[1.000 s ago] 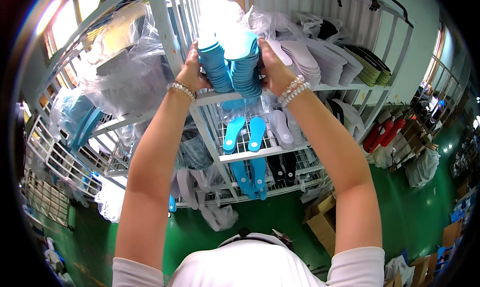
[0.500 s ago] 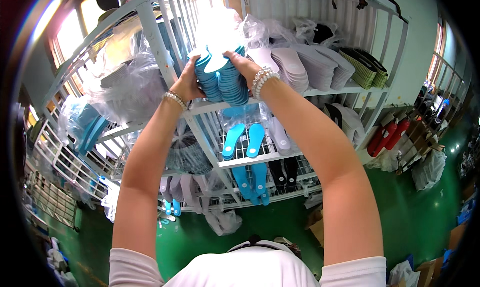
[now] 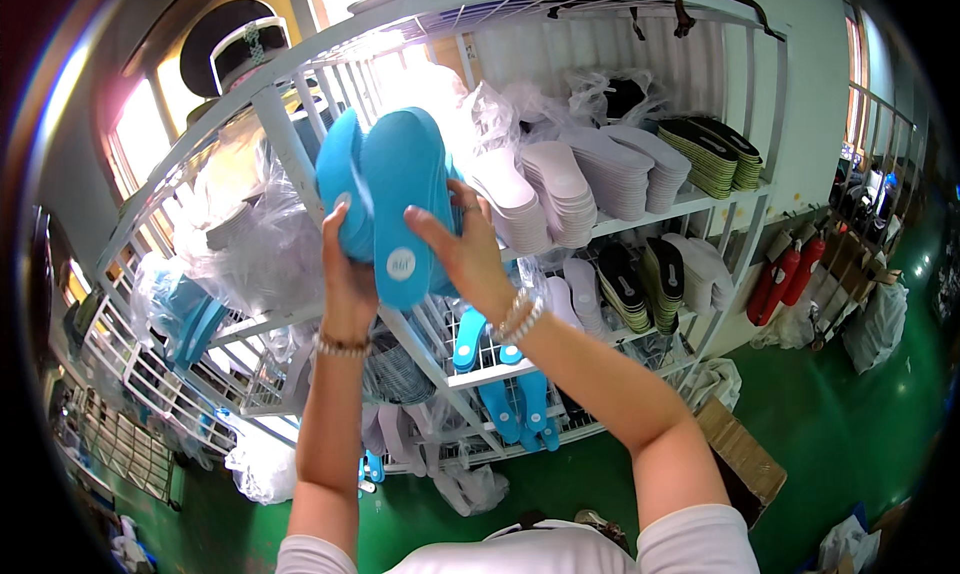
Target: The person selects several blue insoles from a shelf, carries them to a workbench, and places them onto a stack next to other shoes on a conveyor belt.
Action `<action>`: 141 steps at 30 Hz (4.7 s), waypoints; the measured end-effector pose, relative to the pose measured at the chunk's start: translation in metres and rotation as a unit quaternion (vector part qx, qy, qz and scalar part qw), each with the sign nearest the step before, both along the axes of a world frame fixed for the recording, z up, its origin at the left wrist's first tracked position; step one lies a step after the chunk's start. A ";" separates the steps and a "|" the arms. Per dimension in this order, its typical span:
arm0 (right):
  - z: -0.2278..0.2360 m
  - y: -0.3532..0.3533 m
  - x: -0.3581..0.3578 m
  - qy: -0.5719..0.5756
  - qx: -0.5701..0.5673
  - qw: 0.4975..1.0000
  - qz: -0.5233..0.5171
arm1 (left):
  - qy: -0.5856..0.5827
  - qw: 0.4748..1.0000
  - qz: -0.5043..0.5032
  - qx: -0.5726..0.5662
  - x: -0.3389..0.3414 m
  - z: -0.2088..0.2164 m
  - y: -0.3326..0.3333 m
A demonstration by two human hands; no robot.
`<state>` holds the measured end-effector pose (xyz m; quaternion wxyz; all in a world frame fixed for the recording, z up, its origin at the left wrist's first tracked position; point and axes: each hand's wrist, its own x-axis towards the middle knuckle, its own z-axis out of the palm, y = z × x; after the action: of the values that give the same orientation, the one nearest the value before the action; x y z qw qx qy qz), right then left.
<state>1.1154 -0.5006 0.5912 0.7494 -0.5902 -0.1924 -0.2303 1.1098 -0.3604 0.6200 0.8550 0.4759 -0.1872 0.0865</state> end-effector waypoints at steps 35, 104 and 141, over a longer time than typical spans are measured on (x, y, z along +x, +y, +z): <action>-0.093 0.175 -0.606 0.045 0.139 0.666 -0.731 | 0.050 0.536 -0.830 0.143 -0.440 -0.161 -0.034; -0.232 0.405 -1.947 -0.079 0.312 0.090 -0.942 | -0.076 -0.023 -0.971 0.225 -1.944 -0.250 0.100; -0.446 0.434 -1.971 0.131 0.281 -0.139 -0.941 | -0.238 0.145 -0.940 0.198 -2.055 -0.462 0.119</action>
<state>-0.8559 -0.0670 0.1447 0.1292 -0.0817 -0.7444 0.6500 -0.9454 -0.2412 0.1584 0.0664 0.0413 -0.6947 -0.7151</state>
